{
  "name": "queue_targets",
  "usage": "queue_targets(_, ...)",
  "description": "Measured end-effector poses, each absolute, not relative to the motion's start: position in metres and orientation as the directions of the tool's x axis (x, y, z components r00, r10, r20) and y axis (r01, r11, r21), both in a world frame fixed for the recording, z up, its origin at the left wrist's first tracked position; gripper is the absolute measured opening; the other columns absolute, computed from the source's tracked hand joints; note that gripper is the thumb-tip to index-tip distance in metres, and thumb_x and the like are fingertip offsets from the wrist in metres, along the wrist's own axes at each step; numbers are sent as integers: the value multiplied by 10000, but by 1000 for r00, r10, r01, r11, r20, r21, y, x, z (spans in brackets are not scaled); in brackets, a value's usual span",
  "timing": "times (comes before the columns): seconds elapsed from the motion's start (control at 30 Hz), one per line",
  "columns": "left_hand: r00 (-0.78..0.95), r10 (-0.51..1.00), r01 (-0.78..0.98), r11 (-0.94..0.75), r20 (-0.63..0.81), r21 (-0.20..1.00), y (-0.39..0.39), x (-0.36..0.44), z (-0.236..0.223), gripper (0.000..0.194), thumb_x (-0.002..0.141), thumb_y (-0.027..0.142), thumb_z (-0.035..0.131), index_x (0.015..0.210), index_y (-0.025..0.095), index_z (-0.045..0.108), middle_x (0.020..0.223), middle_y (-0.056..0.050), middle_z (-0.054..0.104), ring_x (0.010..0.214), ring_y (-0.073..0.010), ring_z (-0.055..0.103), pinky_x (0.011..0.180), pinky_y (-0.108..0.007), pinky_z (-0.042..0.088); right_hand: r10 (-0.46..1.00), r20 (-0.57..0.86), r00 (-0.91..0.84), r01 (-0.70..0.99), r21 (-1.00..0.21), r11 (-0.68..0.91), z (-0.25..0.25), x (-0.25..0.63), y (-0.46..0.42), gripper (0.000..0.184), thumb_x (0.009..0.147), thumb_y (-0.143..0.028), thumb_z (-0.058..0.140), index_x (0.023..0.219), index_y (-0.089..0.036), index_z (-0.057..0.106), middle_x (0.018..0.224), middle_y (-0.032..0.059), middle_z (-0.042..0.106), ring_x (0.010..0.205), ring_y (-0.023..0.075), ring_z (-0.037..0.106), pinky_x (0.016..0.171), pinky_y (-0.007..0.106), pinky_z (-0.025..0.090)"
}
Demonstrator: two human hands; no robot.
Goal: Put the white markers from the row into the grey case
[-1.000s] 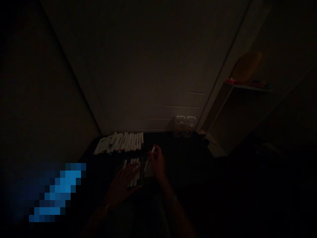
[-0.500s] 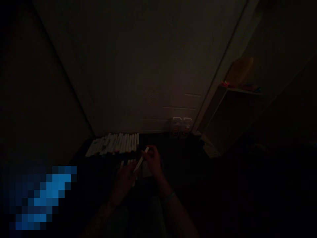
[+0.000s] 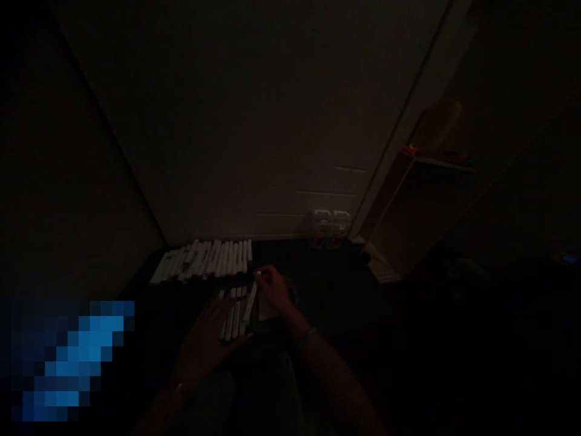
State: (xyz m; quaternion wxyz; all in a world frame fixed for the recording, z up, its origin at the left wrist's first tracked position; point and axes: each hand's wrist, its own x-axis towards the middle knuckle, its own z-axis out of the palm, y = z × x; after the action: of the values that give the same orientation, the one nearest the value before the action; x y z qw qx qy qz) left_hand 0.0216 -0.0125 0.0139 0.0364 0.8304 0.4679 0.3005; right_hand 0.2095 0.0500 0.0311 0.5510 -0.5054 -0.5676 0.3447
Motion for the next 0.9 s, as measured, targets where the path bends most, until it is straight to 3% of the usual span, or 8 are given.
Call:
queue_targets(0.07,417,781,758,-581,464,297,-9,20,8,816,637,646,523,1305,201,377,1356,-91,388,1275,-302,274,1022,-440,236,957,288,43,236,-933,270,24,205,49,275,801,-424,504,945,-202,578,729,-30,617,651,100,575,557,179,425)
queue_targets(0.17,477,754,742,-621,451,253,-7,19,1,753,670,631,502,1303,242,383,1366,-69,376,1288,-301,248,1041,-463,187,944,329,-2,360,-881,308,17,200,47,263,824,-402,486,969,-211,595,755,-27,626,668,99,573,571,178,414)
queue_targets(0.47,486,764,755,-612,425,236,-5,15,-7,670,712,593,493,1305,312,364,1378,-30,358,1290,-288,252,1028,-464,213,871,491,13,791,-538,292,14,201,39,183,774,-356,606,913,-246,648,881,5,633,885,149,514,797,273,354)
queue_targets(0.7,479,760,757,-611,439,233,-3,14,-13,655,719,591,489,1304,326,361,1388,-24,338,1287,-292,258,1025,-470,212,875,479,-73,878,-386,284,22,200,39,193,773,-408,597,928,-316,665,1005,16,575,975,197,431,834,335,322)
queue_targets(0.9,464,759,757,-608,457,241,-4,16,-11,664,706,608,493,1290,309,392,1368,-34,375,1278,-289,280,1017,-456,243,888,446,-113,894,-345,287,22,202,40,216,793,-438,559,935,-314,663,1062,18,539,1000,211,400,841,346,316)
